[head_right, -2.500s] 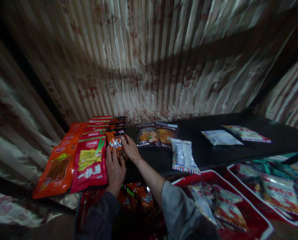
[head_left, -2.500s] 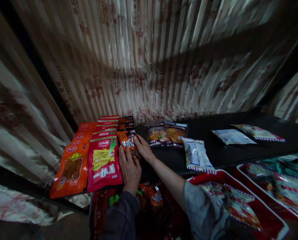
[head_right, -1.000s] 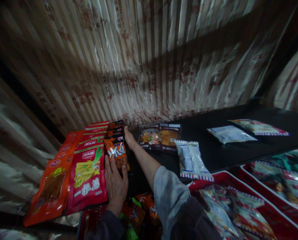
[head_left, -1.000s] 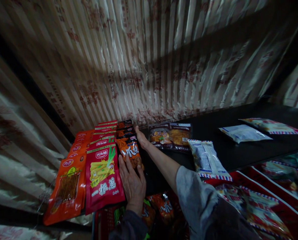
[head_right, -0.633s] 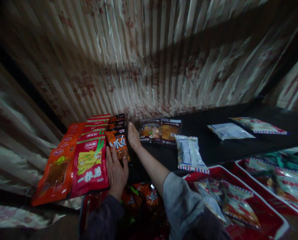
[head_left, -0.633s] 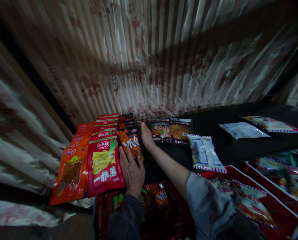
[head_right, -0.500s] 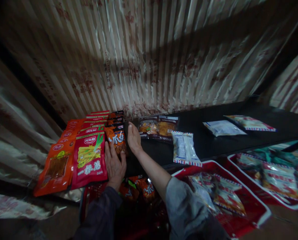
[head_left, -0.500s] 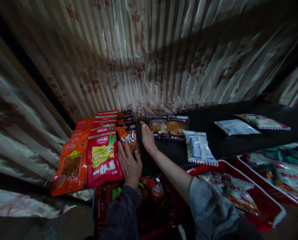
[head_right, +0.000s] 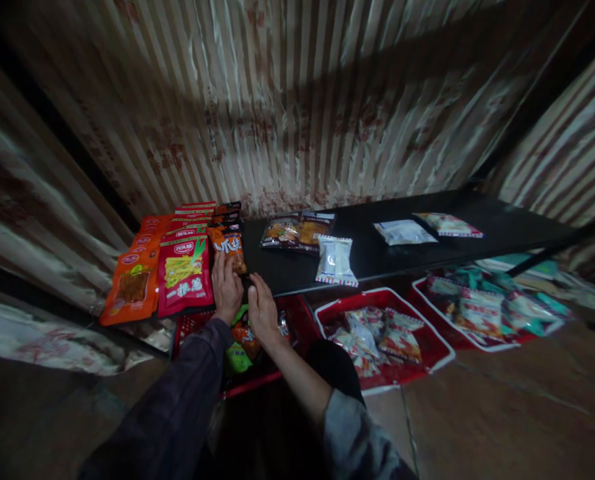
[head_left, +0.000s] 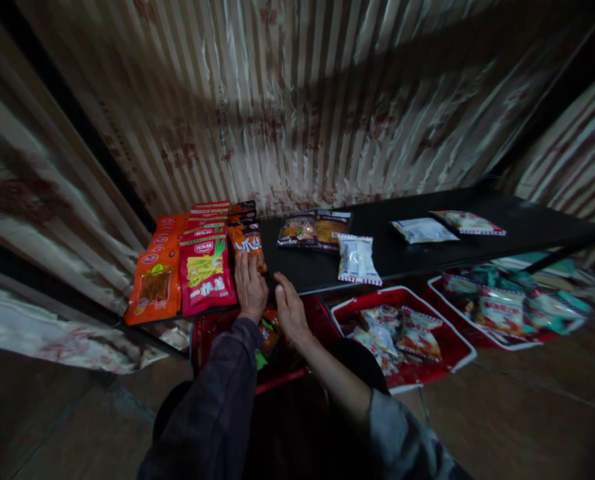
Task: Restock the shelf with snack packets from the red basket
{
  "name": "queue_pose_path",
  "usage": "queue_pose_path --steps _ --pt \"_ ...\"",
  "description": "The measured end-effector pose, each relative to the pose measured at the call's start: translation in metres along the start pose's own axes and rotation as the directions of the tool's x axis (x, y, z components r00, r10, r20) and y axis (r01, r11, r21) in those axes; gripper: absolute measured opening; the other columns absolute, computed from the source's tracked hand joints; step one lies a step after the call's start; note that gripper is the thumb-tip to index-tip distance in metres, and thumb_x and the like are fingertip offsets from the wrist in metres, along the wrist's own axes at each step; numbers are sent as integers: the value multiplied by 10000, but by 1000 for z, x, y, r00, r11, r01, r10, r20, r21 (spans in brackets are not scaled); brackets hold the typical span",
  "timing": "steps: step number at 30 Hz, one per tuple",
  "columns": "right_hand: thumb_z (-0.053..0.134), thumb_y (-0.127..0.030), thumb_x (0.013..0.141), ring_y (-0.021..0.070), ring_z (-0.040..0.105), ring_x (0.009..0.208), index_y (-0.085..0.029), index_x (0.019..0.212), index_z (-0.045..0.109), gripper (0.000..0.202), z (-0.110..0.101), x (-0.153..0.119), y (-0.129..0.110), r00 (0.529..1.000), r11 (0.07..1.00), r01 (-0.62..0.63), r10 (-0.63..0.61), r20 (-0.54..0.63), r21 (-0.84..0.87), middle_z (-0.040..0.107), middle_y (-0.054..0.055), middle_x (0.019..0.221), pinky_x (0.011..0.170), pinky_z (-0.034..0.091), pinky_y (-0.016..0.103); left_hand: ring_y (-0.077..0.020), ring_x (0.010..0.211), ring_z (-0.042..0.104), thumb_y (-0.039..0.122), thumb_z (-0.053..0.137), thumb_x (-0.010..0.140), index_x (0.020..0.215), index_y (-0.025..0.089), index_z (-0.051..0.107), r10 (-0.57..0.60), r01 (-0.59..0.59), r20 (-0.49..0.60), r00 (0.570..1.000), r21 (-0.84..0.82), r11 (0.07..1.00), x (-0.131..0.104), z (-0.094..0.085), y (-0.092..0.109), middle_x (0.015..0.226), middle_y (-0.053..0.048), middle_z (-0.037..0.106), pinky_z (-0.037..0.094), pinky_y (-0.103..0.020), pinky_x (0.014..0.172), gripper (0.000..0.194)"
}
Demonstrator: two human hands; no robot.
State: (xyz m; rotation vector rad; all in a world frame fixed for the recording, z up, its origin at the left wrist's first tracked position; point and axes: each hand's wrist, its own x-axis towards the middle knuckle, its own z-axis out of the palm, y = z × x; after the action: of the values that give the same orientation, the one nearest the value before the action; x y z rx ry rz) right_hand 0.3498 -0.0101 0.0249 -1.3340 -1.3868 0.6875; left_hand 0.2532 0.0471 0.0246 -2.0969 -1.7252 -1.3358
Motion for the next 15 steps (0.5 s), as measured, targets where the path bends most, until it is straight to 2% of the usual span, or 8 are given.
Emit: queue_pose_path --steps 4,7,8,9,10,11,13,15 --pt "271 -463 922 200 471 1218 -159 1238 537 513 -5 -54 17 998 999 27 -25 54 -44 551 125 1278 1066 329 384 -194 1396 197 116 321 857 1248 114 478 106 -99 70 992 -90 991 -60 -21 14 1425 -154 394 275 -439 1096 421" --pt "257 -409 928 204 527 1148 -188 1180 582 467 2 -96 42 984 988 -82 102 147 -134 602 106 1204 1029 364 387 -204 1373 261 120 329 857 1221 106 506 -60 66 274 960 -13 998 -121 -32 14 1391 -163 433 300 -419 1079 405" --pt "275 -376 926 206 545 1119 -195 1140 608 435 5 -108 51 966 977 -116 153 208 -181 620 102 1176 1013 376 383 -199 1333 339 122 330 861 1197 100 527 -158 144 411 898 65 987 -141 -35 11 1335 -168 491 326 -392 1061 390" --pt "308 -338 917 210 565 1085 -194 1076 641 396 7 -120 60 937 964 -121 189 295 -236 643 103 1128 995 386 374 -189 1268 431 111 329 858 1159 102 557 -254 195 574 778 164 967 -158 -38 6 1257 -159 558 364 -357 1025 377" --pt "346 -296 903 213 581 1051 -187 1010 667 355 8 -130 67 896 954 -105 213 389 -282 662 106 1078 977 396 365 -178 1184 513 100 339 852 1108 115 589 -345 219 708 616 266 939 -173 -40 1 1182 -140 609 401 -322 977 359" --pt "383 -253 884 217 591 1027 -179 954 682 315 9 -139 74 853 946 -81 229 468 -315 673 110 1038 962 401 356 -187 1071 588 102 379 833 1016 115 633 -386 228 755 530 311 923 -185 -43 -6 1067 -132 660 440 -304 911 313" --pt "438 -172 839 222 589 1018 -165 899 689 258 8 -151 84 795 939 -44 239 557 -341 677 112 1006 948 398 342 -198 932 643 151 441 822 869 130 672 -432 231 798 420 366 901 -200 -47 -19 906 -109 697 465 -286 835 236" --pt "461 -117 804 222 574 1029 -168 891 687 249 7 -158 90 798 937 -38 237 554 -346 673 101 1012 953 386 330 -195 895 652 217 460 833 829 150 682 -462 232 811 360 402 886 -206 -49 -29 880 -98 705 466 -273 809 232"
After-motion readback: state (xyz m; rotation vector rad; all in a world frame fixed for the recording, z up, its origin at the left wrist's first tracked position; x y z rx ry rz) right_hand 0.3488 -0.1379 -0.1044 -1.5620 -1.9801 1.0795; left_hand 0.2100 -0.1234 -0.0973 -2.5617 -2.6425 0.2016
